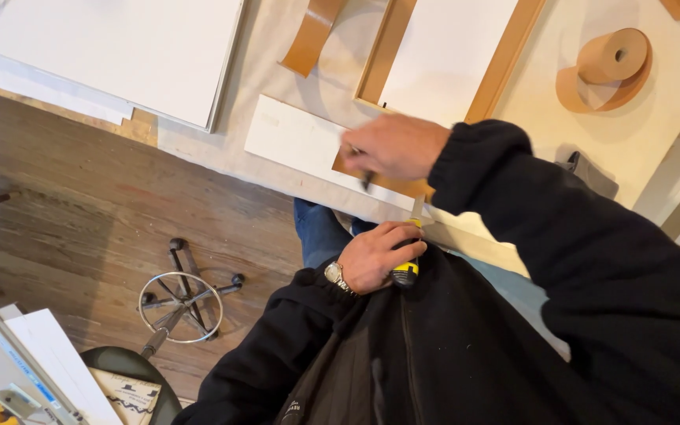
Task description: Applying and trimming adhesive tape on a picture frame and using a foam brush to apply a finish.
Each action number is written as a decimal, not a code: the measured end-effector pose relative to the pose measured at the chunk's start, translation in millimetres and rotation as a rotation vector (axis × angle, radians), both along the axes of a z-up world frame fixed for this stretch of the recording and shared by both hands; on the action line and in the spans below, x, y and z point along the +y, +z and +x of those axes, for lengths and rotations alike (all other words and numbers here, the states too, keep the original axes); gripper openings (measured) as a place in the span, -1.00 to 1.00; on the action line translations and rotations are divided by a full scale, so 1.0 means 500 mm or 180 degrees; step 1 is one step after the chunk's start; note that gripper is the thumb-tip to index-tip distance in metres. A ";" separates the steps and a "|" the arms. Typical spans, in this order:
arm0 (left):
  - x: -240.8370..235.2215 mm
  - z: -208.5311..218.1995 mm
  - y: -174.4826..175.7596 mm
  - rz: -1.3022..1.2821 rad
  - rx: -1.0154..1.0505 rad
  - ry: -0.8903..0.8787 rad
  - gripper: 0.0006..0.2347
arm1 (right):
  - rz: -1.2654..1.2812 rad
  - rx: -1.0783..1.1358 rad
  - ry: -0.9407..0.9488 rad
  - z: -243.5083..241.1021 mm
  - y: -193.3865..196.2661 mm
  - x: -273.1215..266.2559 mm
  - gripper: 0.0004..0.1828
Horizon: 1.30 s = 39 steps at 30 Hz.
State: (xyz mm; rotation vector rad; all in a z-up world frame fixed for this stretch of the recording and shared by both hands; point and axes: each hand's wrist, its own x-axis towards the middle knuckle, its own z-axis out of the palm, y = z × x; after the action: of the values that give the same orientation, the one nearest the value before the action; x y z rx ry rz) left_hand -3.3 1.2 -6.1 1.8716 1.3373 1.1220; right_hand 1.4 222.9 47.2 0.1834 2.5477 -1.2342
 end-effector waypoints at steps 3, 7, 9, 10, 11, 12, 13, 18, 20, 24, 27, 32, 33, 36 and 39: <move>-0.001 0.003 -0.001 0.0007 0.0025 0.0015 -0.61 | 0.0275 -0.0962 0.0312 0.027 -0.008 0.000 -0.78; 0.000 0.005 0.005 -0.0023 -0.0014 0.0031 -0.64 | 0.0390 -0.1064 0.0377 0.010 -0.030 -0.016 -0.74; 0.000 0.005 0.006 -0.0031 -0.0015 0.0033 -0.64 | 0.0333 -0.0929 0.0306 -0.016 -0.028 -0.029 -0.74; -0.001 0.005 0.005 0.0016 -0.0017 0.0053 -0.64 | 0.0312 -0.0754 0.0243 -0.031 -0.025 -0.037 -0.75; -0.001 0.005 0.004 0.0068 -0.0018 0.0069 -0.63 | 0.0297 -0.0579 0.0175 -0.046 -0.021 -0.045 -0.75; -0.002 0.006 0.005 0.0063 -0.0013 0.0069 -0.63 | 0.0292 -0.0574 0.0175 -0.056 -0.024 -0.051 -0.75; -0.002 0.007 0.006 0.0015 -0.0020 0.0069 -0.63 | 0.0306 -0.0350 0.0148 -0.066 -0.025 -0.056 -0.76; -0.003 0.006 0.001 -0.0023 -0.0027 0.0053 -0.63 | 0.0325 0.0561 -0.0027 -0.046 -0.016 -0.066 -0.84; 0.000 0.001 0.012 -0.0319 0.0040 0.0000 -0.60 | -0.0099 0.1217 -0.0595 -0.006 0.007 -0.063 -0.90; 0.009 -0.025 0.068 -0.0069 -0.0626 0.0250 -0.71 | -0.1035 0.1223 -0.2157 0.181 0.017 -0.021 -0.91; 0.015 -0.050 0.110 -0.0222 -0.1223 0.0695 -0.79 | -0.1462 0.1109 -0.3504 0.334 0.001 -0.003 -0.88; 0.024 -0.140 0.142 0.0005 -0.1125 0.1271 -0.78 | -0.1305 0.0968 -0.4204 0.445 -0.011 -0.011 -0.89; 0.022 -0.156 0.140 0.0007 -0.1119 0.1251 -0.78 | -0.1305 0.0981 -0.4222 0.426 0.003 -0.005 -0.89; 0.014 -0.208 0.136 -0.0158 -0.1205 0.1256 -0.77 | -0.1206 0.0766 -0.4185 0.349 0.043 0.018 -0.84; 0.003 -0.257 0.129 -0.0397 -0.1268 0.1281 -0.75 | -0.0811 0.0596 -0.3893 0.230 0.077 0.064 -0.73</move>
State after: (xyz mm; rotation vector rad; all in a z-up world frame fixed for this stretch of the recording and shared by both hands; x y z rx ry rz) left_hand -131.7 2.7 58.6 1.2323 1.5357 1.4787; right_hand 116.5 254.9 85.7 1.8113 2.3102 -1.9620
